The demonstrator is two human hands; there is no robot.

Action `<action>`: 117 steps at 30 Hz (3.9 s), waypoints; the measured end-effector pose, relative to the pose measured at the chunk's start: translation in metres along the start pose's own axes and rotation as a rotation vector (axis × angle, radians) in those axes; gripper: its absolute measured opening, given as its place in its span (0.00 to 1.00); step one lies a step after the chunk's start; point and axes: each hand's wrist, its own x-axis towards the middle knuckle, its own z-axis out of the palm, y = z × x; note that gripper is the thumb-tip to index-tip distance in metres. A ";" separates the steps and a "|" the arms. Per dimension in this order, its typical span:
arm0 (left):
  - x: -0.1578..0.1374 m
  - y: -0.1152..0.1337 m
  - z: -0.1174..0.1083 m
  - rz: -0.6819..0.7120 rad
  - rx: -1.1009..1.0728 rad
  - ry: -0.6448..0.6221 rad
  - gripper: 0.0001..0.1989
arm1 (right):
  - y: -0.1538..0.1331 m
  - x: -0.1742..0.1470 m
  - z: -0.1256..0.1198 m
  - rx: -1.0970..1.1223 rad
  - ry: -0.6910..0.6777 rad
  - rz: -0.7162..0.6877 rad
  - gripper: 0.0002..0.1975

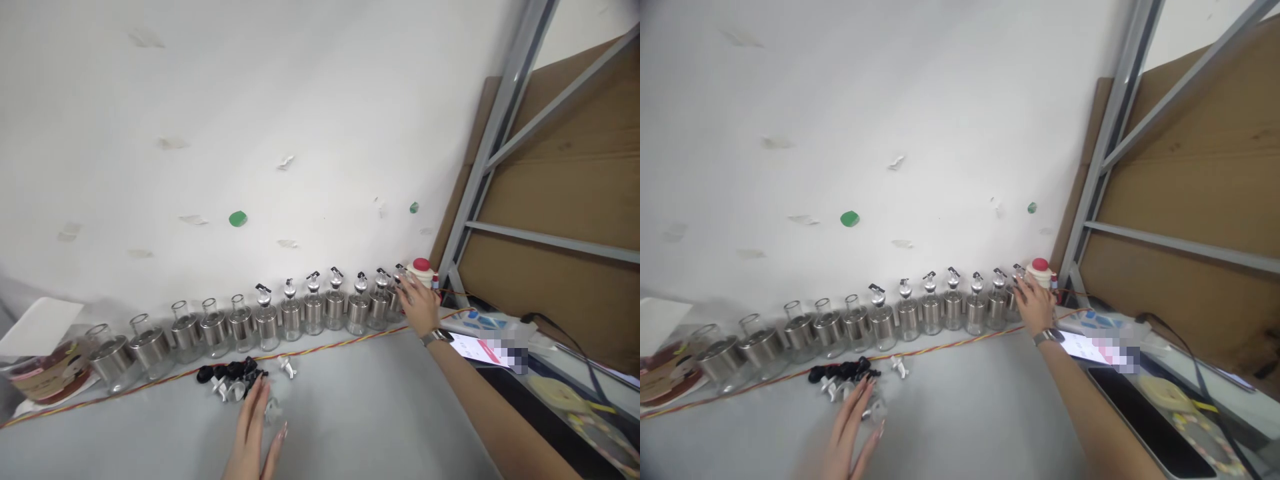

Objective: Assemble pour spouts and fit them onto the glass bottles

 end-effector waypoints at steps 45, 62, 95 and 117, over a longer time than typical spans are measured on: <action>0.023 -0.044 -0.041 -0.294 0.677 0.009 0.18 | -0.213 -0.138 -0.057 0.580 -1.052 -0.587 0.12; 0.032 -0.068 -0.044 -0.276 0.545 -0.021 0.19 | -0.195 -0.146 -0.055 0.569 -0.950 -0.513 0.14; 0.021 0.026 -0.017 -0.921 -1.240 0.046 0.18 | -0.221 -0.166 -0.075 0.990 -0.953 0.290 0.09; -0.005 0.029 -0.008 -0.534 -0.532 0.072 0.19 | -0.228 -0.167 -0.085 0.909 -1.157 0.114 0.13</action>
